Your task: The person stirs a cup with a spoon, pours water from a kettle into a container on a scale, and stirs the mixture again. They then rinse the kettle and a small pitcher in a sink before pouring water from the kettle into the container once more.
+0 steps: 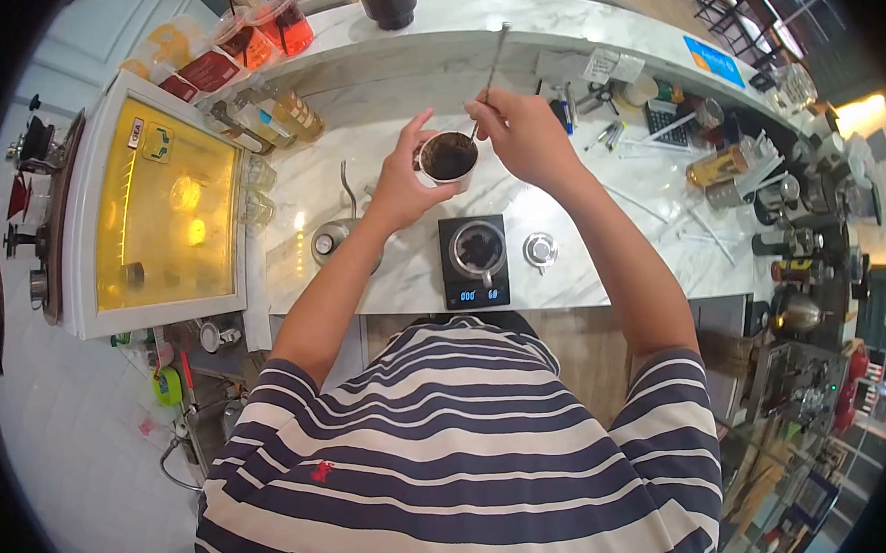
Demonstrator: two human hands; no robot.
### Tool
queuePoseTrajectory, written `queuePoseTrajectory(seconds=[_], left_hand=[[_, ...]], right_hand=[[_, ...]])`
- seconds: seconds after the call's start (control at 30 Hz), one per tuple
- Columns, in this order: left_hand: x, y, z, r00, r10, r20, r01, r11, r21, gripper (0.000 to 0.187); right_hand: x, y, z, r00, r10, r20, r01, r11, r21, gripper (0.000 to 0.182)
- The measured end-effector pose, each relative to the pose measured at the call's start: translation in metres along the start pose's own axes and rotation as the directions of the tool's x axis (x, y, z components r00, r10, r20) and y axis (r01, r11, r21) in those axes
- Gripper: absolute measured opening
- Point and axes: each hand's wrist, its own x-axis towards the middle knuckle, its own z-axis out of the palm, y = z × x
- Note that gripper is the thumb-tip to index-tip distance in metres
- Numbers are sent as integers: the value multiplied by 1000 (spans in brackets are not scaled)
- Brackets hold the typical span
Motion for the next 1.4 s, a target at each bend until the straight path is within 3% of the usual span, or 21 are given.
queuePoseTrajectory(seconds=[0.13,0.27,0.47,0.67,0.77,0.87,1.07,1.27,1.4], left_hand=[[32,-53,34,989,-142,-32,141,990,-33,112],[52,-88,60,979,-188,-79,193,979,67,108],[67,-114,76,965,-114,-234,165,963,214,102],[73,-128,80,931,-190,-311,260,944,202,99],[70,-131,85,939,-148,-310,231,939,254,103],[68,-121,81,920,-258,-294,332,913,236,105],[47,-87,50,884,-323,-338,391,907,155,106],[-17,-46,33,804,-404,-436,386,913,-134,93],[-66,-40,30,754,-427,-499,380,903,-198,84]], right_hand=[[60,68,18,986,60,156,-81,988,134,35],[96,131,39,962,131,240,-161,980,113,34],[124,169,53,953,151,262,-185,977,109,35],[137,177,66,961,64,271,-96,990,105,35],[142,183,69,959,62,278,-94,990,104,34],[146,194,75,956,46,291,-77,992,96,31],[147,217,96,955,34,295,-113,961,254,28],[143,215,105,963,56,265,-99,984,149,33],[142,214,105,965,63,255,-104,983,151,34]])
